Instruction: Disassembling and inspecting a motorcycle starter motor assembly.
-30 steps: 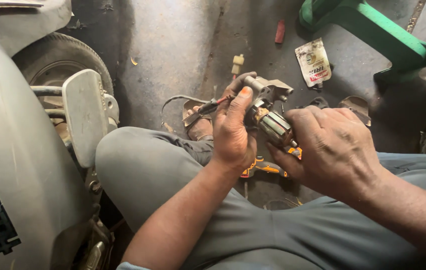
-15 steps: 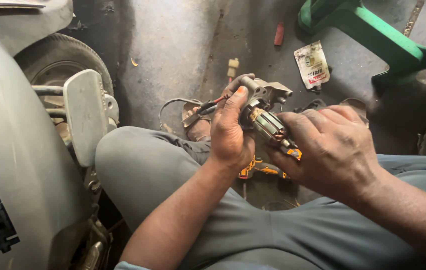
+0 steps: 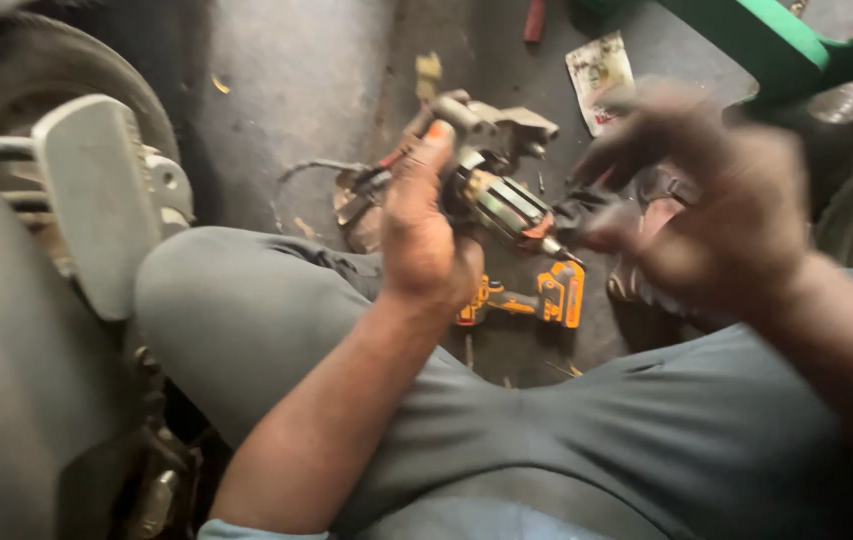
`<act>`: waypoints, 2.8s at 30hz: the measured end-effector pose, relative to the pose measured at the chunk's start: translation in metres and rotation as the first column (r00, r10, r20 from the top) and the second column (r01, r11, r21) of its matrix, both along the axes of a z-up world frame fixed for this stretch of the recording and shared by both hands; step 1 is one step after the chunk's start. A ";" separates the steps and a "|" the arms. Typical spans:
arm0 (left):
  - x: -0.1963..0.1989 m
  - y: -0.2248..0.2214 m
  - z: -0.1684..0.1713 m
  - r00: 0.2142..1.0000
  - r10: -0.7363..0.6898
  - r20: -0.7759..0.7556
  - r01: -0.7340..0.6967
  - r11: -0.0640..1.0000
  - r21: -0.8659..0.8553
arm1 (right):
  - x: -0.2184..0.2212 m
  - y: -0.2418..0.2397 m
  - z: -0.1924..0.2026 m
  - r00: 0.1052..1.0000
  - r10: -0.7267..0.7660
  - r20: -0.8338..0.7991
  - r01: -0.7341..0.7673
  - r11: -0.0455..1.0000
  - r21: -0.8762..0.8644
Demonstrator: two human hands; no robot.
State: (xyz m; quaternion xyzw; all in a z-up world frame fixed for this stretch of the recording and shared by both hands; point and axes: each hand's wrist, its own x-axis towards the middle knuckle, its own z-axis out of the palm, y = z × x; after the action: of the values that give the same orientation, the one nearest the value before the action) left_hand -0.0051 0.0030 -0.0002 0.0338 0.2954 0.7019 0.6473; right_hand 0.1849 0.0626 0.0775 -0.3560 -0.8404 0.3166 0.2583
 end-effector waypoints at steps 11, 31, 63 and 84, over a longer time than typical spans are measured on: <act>-0.019 0.000 0.012 0.997 0.019 0.072 -0.025 0.996 0.083 | 0.028 0.030 -0.194 0.743 0.152 0.652 0.096 0.940 -0.329; -0.015 0.019 0.021 0.986 0.043 0.162 -0.043 0.999 -0.006 | 0.002 0.032 -0.332 0.597 0.167 0.785 0.204 0.914 -0.350; -0.037 0.003 0.010 0.988 -0.047 0.148 0.025 0.989 0.147 | -0.012 -0.007 0.003 0.973 -0.102 0.209 0.160 0.947 -0.279; -0.033 0.009 0.025 0.994 -0.001 0.112 -0.002 1.000 0.031 | -0.012 -0.033 -0.029 0.921 0.219 0.321 -0.079 0.914 -0.397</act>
State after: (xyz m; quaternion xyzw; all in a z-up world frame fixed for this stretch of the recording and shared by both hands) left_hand -0.0384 0.0123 0.0251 0.0044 0.2474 0.7073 0.6622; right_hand 0.1733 0.0293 0.0483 -0.3843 -0.8218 0.4206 0.0021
